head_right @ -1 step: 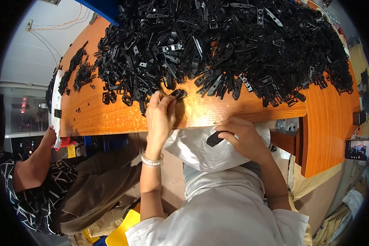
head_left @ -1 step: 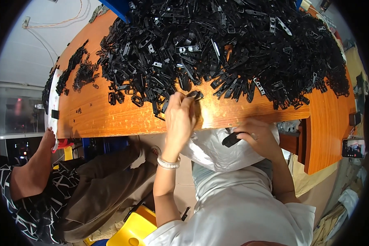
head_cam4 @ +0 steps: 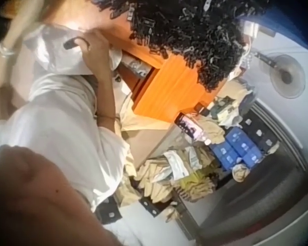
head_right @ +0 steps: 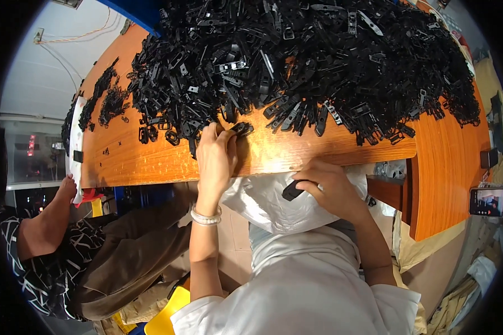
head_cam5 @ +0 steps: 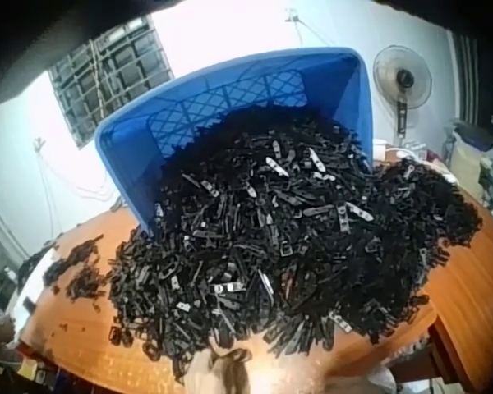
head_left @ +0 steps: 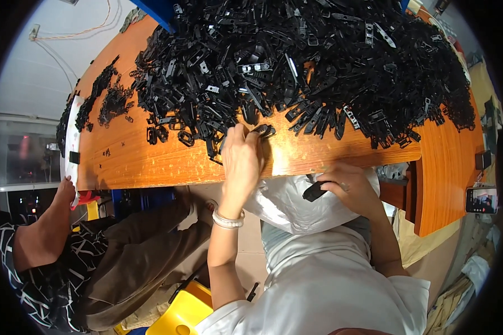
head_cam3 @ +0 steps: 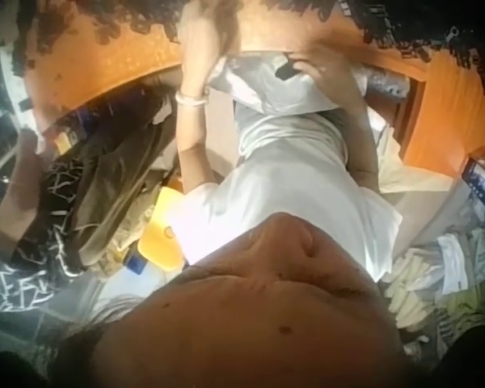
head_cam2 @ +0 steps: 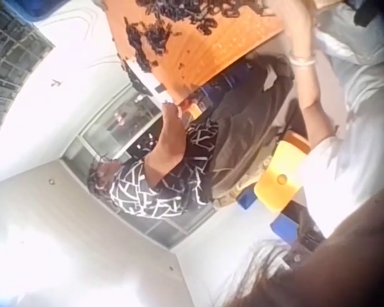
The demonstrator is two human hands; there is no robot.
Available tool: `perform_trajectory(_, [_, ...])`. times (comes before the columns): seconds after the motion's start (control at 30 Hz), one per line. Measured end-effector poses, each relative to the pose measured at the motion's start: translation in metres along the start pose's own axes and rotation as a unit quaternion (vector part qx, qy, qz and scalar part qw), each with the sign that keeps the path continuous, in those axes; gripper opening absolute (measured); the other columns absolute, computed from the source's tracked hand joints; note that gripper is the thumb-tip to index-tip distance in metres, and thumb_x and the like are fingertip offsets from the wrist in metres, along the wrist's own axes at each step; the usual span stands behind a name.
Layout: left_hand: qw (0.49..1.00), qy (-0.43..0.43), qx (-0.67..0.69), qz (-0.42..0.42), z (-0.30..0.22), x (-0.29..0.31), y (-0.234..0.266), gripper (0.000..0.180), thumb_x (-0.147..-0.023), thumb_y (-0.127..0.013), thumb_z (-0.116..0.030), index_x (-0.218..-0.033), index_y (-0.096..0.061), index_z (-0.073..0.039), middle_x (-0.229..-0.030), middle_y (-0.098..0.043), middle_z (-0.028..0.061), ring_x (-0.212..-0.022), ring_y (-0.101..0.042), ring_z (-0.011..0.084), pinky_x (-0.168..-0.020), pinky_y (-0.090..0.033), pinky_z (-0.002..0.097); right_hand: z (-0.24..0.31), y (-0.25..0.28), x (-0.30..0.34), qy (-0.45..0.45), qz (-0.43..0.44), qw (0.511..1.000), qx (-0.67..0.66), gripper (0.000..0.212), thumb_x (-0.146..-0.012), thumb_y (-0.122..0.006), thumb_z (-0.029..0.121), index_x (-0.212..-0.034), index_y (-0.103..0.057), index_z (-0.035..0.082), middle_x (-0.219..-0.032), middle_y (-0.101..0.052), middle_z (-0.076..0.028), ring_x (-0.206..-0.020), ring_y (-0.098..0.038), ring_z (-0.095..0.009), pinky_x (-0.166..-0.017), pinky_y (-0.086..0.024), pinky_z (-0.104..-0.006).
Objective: Assembling small black plastic components on a workbench in a factory.
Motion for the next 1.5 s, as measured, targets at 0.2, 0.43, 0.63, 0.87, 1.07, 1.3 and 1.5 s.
perform_trajectory(0.2, [0.999,-0.034,0.005,0.021,0.014,-0.008,-0.008,0.012,-0.067,-0.061,0.0,-0.079,-0.062,0.004,-0.078,-0.053,0.0151,-0.073,-0.052,0.0302,-0.064,-0.042,0.0381,-0.003,0.002,-0.001,-0.075,-0.058,0.995,-0.029,0.01,-0.075,-0.061,0.005,-0.082,-0.061,-0.001,-0.071,-0.056,-0.009,-0.059,-0.055,-0.02,-0.057,-0.043,-0.029])
perform_trajectory(0.43, [0.998,0.001,0.06,0.025,0.006,-0.009,-0.005,0.014,-0.067,-0.067,-0.005,-0.077,-0.062,0.003,-0.077,-0.05,0.0124,-0.074,-0.049,0.0284,-0.065,-0.041,0.0355,-0.031,0.02,-0.019,-0.052,-0.292,0.922,0.25,0.011,-0.078,-0.058,0.006,-0.088,-0.059,0.001,-0.072,-0.057,-0.009,-0.058,-0.056,-0.022,-0.052,-0.043,-0.0303])
perform_trajectory(0.63, [0.99,-0.018,0.135,-0.048,-0.03,0.005,-0.002,0.011,-0.069,-0.067,-0.005,-0.074,-0.062,0.003,-0.084,-0.054,0.0115,-0.075,-0.051,0.0232,-0.064,-0.044,0.0325,-0.038,0.01,-0.037,-0.069,-0.323,0.857,0.395,0.023,-0.08,-0.058,0.014,-0.102,-0.054,0.005,-0.081,-0.06,-0.013,-0.064,-0.057,-0.029,-0.058,-0.042,-0.0366])
perform_trajectory(0.87, [0.934,-0.031,0.354,0.044,-0.079,0.03,-0.038,0.014,-0.066,-0.068,-0.001,-0.075,-0.06,0.004,-0.085,-0.058,0.013,-0.079,-0.055,0.0268,-0.068,-0.044,0.032,-0.039,0.01,-0.031,-0.117,-0.271,0.865,0.405,0.016,-0.081,-0.056,0.015,-0.094,-0.053,0.006,-0.072,-0.06,-0.009,-0.064,-0.057,-0.028,-0.057,-0.042,-0.0372])
perform_trajectory(1.07, [0.921,-0.02,0.385,0.062,-0.085,0.039,-0.054,0.015,-0.067,-0.068,-0.001,-0.077,-0.059,0.004,-0.084,-0.059,0.0132,-0.078,-0.056,0.0272,-0.067,-0.044,0.0312,-0.034,0.008,-0.008,-0.08,-0.246,0.929,0.264,0.018,-0.077,-0.062,0.01,-0.092,-0.053,0.006,-0.062,-0.055,-0.008,-0.052,-0.054,-0.024,-0.046,-0.04,-0.0327])
perform_trajectory(1.3, [0.832,0.149,0.529,0.075,-0.07,0.047,-0.063,0.016,-0.074,-0.064,0.0,-0.087,-0.056,0.003,-0.08,-0.059,0.0066,-0.067,-0.055,0.0124,-0.057,-0.043,0.0228,-0.031,0.009,-0.005,-0.047,-0.254,0.933,0.251,0.015,-0.076,-0.063,0.007,-0.087,-0.054,0.003,-0.067,-0.052,-0.007,-0.052,-0.051,-0.019,-0.047,-0.038,-0.0274])
perform_trajectory(1.5, [0.643,0.207,0.733,0.077,-0.065,0.041,-0.049,0.048,-0.077,-0.058,0.005,-0.121,-0.04,0.002,-0.1,-0.058,0.01,-0.084,-0.058,0.0147,-0.068,-0.049,0.0235,0.006,0.013,0.005,-0.012,-0.271,0.961,0.051,0.01,-0.071,-0.063,-0.002,-0.08,-0.061,-0.001,-0.07,-0.051,-0.005,-0.055,-0.047,-0.013,-0.048,-0.035,-0.0222])
Point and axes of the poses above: each hand's wrist, its own x-axis away from the middle knuckle, its own y-axis out of the back of the hand, z = x × y, the point moved 1 cm from there along -x, towards the middle knuckle
